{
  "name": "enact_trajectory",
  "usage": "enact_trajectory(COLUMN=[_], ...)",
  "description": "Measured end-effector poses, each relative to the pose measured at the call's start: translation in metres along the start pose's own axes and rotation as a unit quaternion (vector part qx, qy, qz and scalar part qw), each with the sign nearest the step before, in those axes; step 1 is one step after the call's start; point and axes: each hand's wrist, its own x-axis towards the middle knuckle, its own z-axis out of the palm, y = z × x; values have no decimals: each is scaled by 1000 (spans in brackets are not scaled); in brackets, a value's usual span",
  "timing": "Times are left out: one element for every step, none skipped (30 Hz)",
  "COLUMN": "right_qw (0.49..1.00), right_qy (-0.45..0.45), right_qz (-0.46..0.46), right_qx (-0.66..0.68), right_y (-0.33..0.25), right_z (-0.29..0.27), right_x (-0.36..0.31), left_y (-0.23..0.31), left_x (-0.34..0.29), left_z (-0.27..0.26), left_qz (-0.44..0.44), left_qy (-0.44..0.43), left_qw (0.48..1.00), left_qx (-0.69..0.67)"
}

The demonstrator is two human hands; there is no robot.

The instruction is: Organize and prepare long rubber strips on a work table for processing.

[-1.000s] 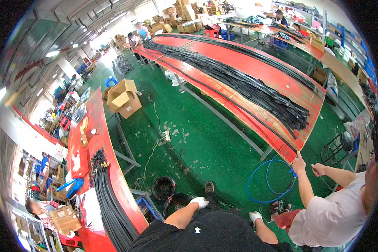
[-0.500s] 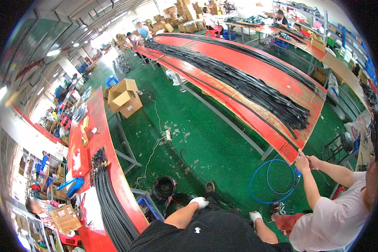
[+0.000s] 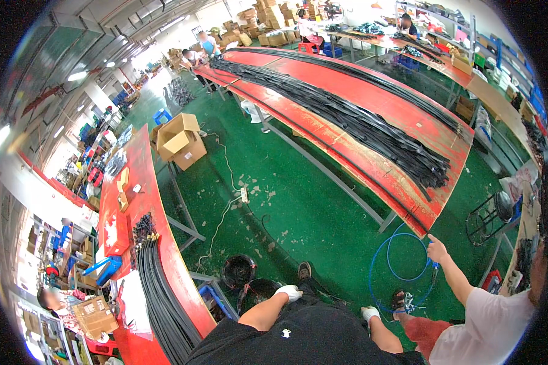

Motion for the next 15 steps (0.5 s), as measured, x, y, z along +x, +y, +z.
enact_trajectory(right_qw=[1000,1000,1000,1000,1000,1000,1000,1000,1000,1000,1000,1000,1000,1000,1000], right_qy=[4,11,12,13,14,13,10,7,6,9,12,13,9,6,5], right_qz=[-1,-2,-5,-4,-2,-1,-1,0,1,2,3,4,5,6,7], right_qx=[8,16,22,21,20,19,20,21,22,19,15,11,16,22,28], right_y=[9,25,27,29,31,27,24,21,20,18,16,13,11,9,7], right_z=[3,9,11,12,12,12,11,9,8,6,4,4,3,2,1], right_x=[9,25,28,31,35,32,30,27,24,22,20,17,14,11,9], left_y=[3,6,6,5,5,3,2,0,2,3,5,4,3,2,2], left_x=[-1,-2,-2,-1,-1,0,1,2,2,3,4,4,4,4,5], left_z=[-2,-4,-4,-4,-4,-3,-2,-1,-1,-2,-3,-3,-2,-2,-2], left_qz=[3,8,7,6,6,6,7,7,7,6,6,6,5,5,5], left_qy=[-1,-2,-3,-4,-5,-2,0,2,-2,-7,-11,-11,-11,-11,-13], left_qw=[1000,1000,1000,1000,1000,1000,1000,1000,1000,1000,1000,1000,1000,1000,1000], left_qx=[5,8,9,10,11,11,11,11,9,7,5,6,6,7,6])
